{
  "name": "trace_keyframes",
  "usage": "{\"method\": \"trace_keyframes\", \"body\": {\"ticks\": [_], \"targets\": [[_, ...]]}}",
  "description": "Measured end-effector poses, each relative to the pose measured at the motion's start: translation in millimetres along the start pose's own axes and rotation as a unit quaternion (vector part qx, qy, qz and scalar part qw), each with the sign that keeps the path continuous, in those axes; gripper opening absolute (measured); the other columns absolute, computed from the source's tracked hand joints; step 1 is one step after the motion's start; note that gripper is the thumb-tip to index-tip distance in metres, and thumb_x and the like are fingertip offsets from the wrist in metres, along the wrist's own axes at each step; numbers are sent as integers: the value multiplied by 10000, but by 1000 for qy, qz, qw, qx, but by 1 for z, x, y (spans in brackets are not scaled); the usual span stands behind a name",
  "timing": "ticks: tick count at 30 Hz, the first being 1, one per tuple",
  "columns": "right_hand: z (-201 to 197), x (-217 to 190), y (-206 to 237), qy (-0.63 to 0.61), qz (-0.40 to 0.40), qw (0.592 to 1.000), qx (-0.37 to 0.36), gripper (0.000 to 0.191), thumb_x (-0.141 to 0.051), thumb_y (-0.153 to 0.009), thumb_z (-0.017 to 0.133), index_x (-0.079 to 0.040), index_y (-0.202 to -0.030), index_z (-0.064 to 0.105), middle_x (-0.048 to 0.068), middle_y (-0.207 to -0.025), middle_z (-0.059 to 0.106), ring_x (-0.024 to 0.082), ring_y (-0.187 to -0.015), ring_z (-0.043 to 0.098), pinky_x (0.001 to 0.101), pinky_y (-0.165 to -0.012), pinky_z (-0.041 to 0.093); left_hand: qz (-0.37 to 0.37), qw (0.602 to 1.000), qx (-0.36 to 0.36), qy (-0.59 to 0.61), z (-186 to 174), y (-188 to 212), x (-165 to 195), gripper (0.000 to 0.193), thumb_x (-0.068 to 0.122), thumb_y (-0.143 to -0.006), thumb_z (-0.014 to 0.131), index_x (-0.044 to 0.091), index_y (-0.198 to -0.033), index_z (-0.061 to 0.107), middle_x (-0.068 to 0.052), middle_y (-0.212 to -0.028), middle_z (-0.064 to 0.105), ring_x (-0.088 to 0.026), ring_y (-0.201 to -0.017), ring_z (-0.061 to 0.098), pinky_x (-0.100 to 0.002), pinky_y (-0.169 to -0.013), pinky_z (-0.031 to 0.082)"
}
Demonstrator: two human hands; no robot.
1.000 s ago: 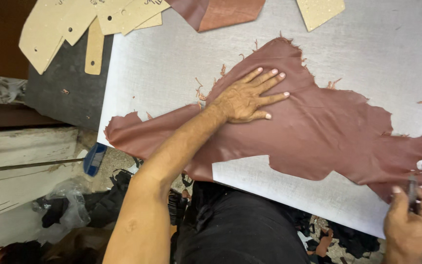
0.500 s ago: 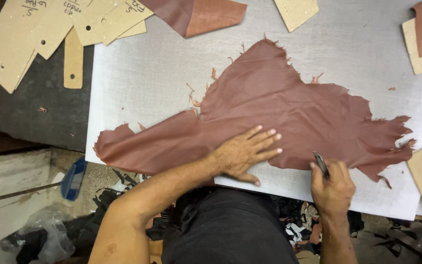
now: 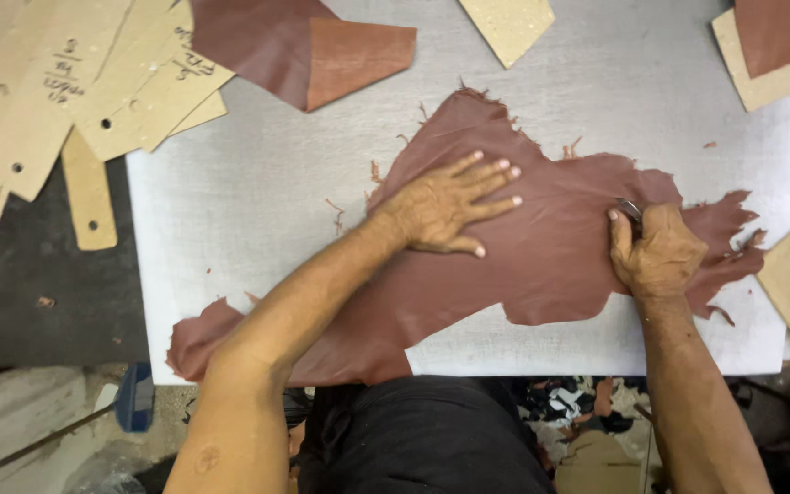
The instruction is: The person cuts reddish-brown leather using a utility knife and cardboard templates. They place templates on the leather, trace and cut around them, then remove the templates and set the cut leather pieces aside.
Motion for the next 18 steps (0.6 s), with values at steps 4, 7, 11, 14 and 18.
{"method": "trace_keyframes", "body": {"ticks": [4,7,11,14,18], "targets": [[4,7,4,-17,-3,1000,7,346,-271,-1037,834,-54,-900,602,106,-818,635,256,-633,595,394,-617,487,-36,999,17,24,-22,-33,-56,851,791,-939,299,294,-1627,233,-73,-1720,70,-229,-1576,42,-466,-1293,19],[8,16,5,-26,16,999,-9,336,-284,-1052,818,-48,-923,617,103,-810,631,255,-655,612,394,-641,496,-52,997,34,35,-34,-49,-79,816,772,-945,309,321,-1623,257,-30,-1719,90,-197,-1573,55,-451,-1301,13],[17,29,12,-18,55,998,-36,325,-317,-1074,792,-64,-938,640,108,-829,650,253,-668,620,385,-658,514,-60,997,31,22,-38,-51,-86,812,774,-942,309,333,-1621,252,-18,-1719,96,-190,-1571,64,-444,-1302,-2],[20,34,16,-10,61,997,-36,311,-316,-1075,767,-73,-935,632,105,-856,668,255,-701,640,374,-657,520,-81,996,45,3,-38,-46,-83,806,779,-954,287,318,-1613,244,-43,-1717,95,-224,-1575,53,-445,-1295,-2],[21,30,12,12,61,997,-46,339,-336,-1075,772,-71,-922,625,105,-852,672,263,-703,645,398,-687,519,-97,990,105,4,-35,-27,-69,888,761,-976,318,168,-1634,259,-146,-1707,123,-286,-1581,70,-471,-1299,19]]}}
Point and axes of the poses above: each hand's wrist, its own y-axis away from the middle knuckle, its own z-axis out of the palm, x = y × z, the point moved 10 cm from there along -y, towards the middle knuckle
